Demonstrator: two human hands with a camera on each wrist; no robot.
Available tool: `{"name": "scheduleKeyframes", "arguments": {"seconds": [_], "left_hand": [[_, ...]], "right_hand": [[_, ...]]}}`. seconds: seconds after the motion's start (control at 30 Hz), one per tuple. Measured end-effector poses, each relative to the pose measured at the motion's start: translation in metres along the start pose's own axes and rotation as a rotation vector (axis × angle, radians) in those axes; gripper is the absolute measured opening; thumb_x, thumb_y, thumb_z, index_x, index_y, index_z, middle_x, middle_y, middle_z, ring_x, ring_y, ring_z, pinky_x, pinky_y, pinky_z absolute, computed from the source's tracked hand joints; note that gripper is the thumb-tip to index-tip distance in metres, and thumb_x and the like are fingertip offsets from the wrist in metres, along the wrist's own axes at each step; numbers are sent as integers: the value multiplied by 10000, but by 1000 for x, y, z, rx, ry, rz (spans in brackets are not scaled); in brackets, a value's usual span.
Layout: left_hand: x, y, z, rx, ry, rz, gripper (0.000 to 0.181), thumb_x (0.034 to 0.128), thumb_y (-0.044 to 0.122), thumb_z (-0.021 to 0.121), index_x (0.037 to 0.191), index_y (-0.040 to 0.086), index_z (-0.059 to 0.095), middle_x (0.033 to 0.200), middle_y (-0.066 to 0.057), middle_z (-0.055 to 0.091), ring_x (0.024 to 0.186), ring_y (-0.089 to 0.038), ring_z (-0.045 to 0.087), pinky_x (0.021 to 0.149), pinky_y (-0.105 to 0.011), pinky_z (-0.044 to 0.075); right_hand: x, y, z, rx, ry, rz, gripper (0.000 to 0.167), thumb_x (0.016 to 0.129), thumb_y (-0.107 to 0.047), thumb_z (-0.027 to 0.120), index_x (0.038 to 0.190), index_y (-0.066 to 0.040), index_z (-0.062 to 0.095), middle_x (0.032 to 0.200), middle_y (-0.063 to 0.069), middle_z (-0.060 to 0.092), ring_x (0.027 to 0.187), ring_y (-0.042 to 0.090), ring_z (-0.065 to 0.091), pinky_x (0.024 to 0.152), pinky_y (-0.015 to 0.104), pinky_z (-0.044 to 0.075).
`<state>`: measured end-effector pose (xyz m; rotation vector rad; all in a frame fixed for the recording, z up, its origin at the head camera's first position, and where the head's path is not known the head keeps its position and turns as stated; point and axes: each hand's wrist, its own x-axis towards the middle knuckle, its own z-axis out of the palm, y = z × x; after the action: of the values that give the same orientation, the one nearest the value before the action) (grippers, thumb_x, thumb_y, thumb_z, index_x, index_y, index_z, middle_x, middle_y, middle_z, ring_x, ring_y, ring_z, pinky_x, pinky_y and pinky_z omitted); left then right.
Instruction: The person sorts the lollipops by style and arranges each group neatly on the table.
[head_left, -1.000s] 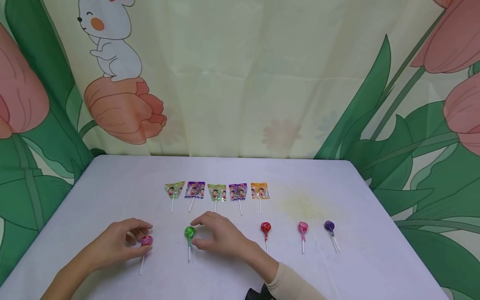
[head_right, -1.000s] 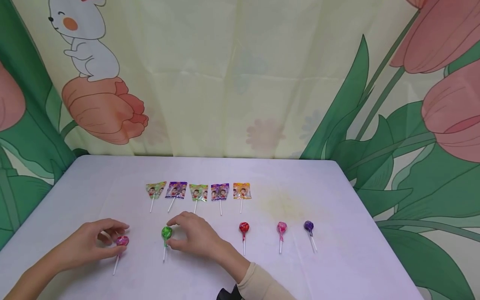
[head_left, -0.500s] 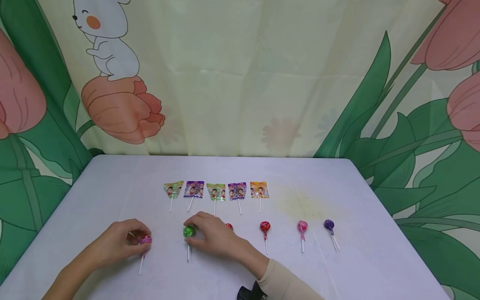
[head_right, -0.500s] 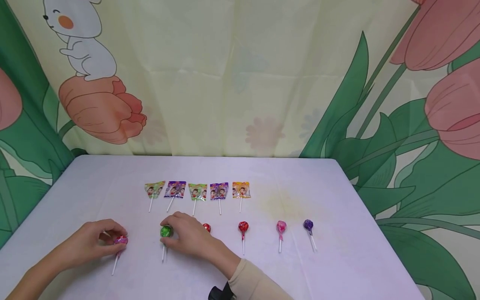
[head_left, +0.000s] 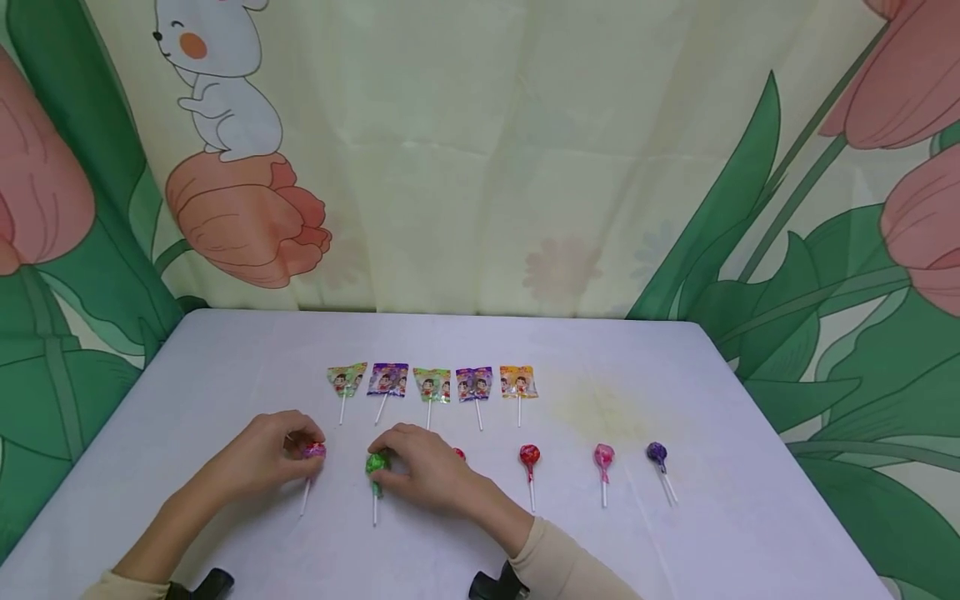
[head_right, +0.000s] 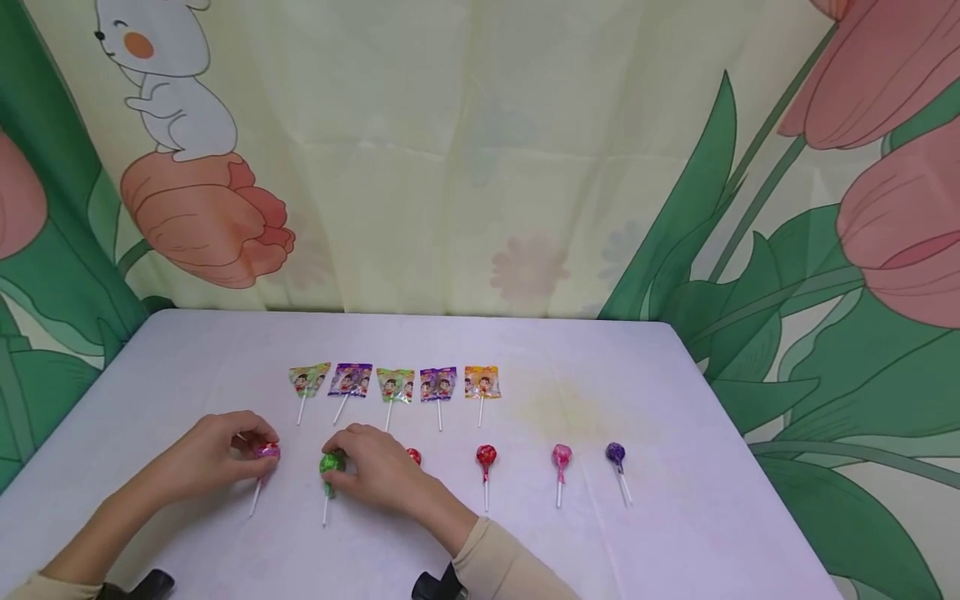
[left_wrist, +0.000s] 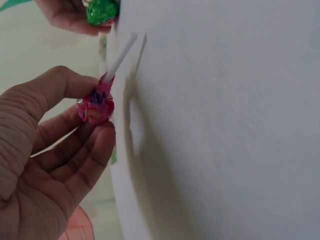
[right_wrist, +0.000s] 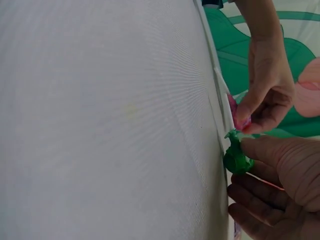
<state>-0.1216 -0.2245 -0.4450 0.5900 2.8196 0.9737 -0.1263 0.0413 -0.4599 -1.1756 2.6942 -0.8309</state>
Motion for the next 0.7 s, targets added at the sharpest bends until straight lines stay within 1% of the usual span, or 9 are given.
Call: {"name": "scheduleKeyframes", "arguments": {"seconds": [0.13, 0.27, 0.5, 0.6, 0.7], "left_hand": [[12, 0, 3, -10, 1, 24, 207, 792, 129, 872, 922, 114, 713, 819, 75, 612, 758, -99, 548, 671, -221, 519], [18, -2, 7, -14, 6, 24, 220, 790, 125, 877, 942, 88, 721, 826, 58, 620, 757, -115, 548, 660, -219, 518], [22, -8, 9, -25, 16, -1, 237, 798, 143, 879, 969, 72, 730, 836, 55, 634, 768, -113, 561, 703, -236, 553], [23, -9, 10, -42, 18, -7, 225, 803, 134, 874, 967, 77, 731, 836, 54, 640, 776, -110, 574, 729, -248, 571], [24, -10, 11, -53, 15, 0, 220, 808, 139, 871, 964, 78, 729, 837, 58, 641, 781, -107, 576, 730, -247, 571]], "right_hand": [[0, -1, 0, 13, -5, 12, 262, 976, -244, 705, 1208, -122, 703, 1137, -44, 702, 1077, 41, 621, 978, 203, 481], [1, -1, 0, 14, -9, 16, 259, 977, -242, 705, 1207, -124, 703, 1149, -46, 706, 1096, 41, 620, 992, 211, 477], [2, 0, 1, 33, -13, 22, 251, 972, -233, 709, 1201, -131, 699, 1152, -53, 703, 1097, 33, 615, 991, 215, 477], [2, 0, 0, 56, -12, 31, 243, 965, -222, 715, 1191, -132, 698, 1139, -57, 698, 1069, 30, 612, 970, 204, 479], [2, 1, 0, 81, -8, 41, 236, 956, -214, 723, 1176, -132, 698, 1117, -62, 691, 1028, 23, 608, 933, 180, 480]]}}
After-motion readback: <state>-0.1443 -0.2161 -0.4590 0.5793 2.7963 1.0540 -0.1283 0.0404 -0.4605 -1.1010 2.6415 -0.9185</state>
